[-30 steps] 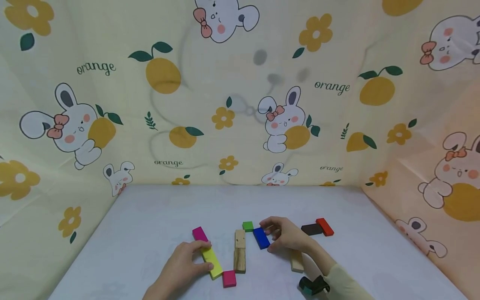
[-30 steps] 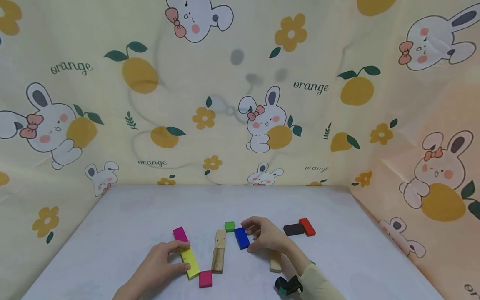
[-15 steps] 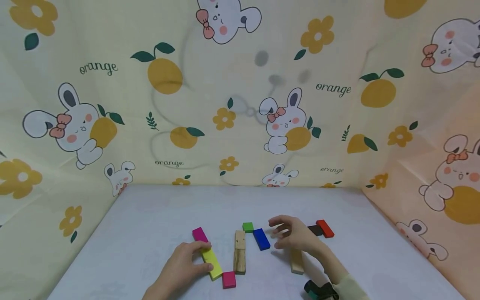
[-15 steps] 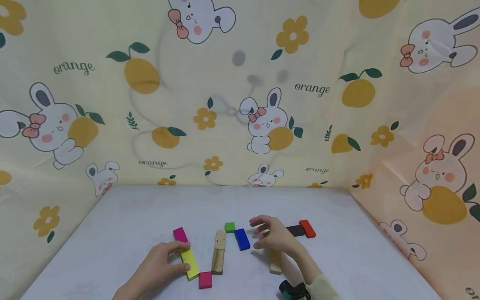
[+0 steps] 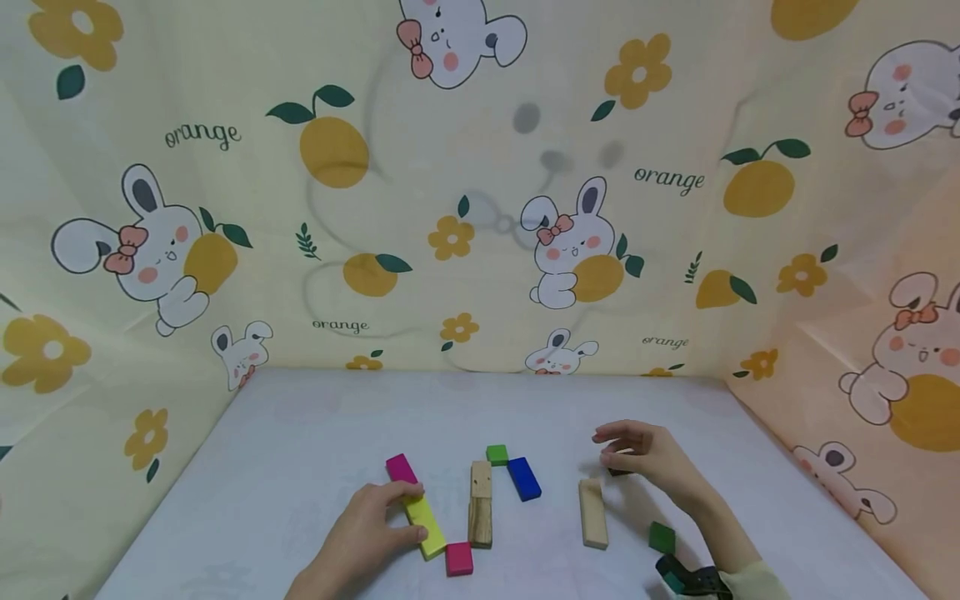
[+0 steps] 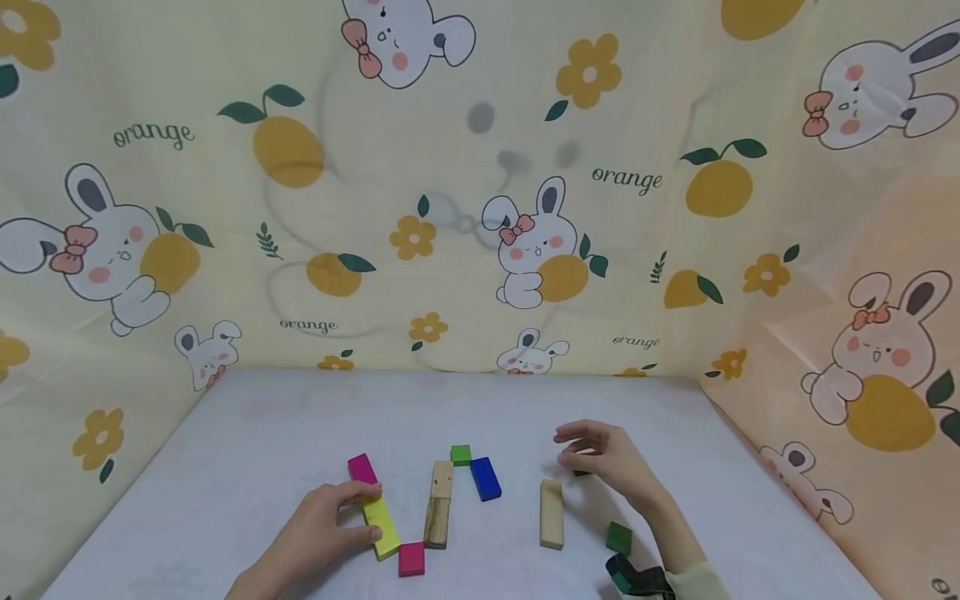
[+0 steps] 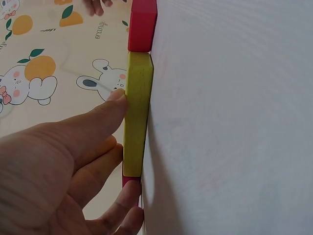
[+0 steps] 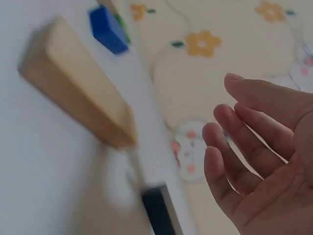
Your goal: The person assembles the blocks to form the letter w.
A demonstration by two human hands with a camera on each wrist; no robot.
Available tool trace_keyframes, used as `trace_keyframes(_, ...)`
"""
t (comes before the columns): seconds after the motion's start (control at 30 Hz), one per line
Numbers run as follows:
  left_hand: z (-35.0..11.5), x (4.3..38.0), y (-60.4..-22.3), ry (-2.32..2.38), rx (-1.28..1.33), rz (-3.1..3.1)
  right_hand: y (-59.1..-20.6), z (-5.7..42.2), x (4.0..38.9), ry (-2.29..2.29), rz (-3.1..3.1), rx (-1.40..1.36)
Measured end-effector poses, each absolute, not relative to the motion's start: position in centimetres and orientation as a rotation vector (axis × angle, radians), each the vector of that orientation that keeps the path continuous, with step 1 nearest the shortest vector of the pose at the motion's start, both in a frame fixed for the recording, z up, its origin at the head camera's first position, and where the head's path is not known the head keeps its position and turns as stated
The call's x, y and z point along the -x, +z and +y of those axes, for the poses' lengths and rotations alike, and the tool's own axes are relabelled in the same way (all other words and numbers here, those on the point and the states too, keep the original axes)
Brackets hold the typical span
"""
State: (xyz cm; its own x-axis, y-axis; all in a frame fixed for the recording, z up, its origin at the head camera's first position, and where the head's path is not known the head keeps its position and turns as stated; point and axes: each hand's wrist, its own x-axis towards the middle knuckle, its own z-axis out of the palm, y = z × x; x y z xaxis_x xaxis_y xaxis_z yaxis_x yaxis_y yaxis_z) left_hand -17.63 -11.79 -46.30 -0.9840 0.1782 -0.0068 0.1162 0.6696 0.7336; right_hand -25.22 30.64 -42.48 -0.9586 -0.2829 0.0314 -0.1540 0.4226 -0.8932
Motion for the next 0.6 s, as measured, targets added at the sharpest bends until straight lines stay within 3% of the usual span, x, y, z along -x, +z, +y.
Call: trace_keyframes(0.6, -11.8, 17.8, -46.3, 1.203, -0.265, 2.816, -44.4, 40.3, 27.7, -1.428, 2.751, 0.404)
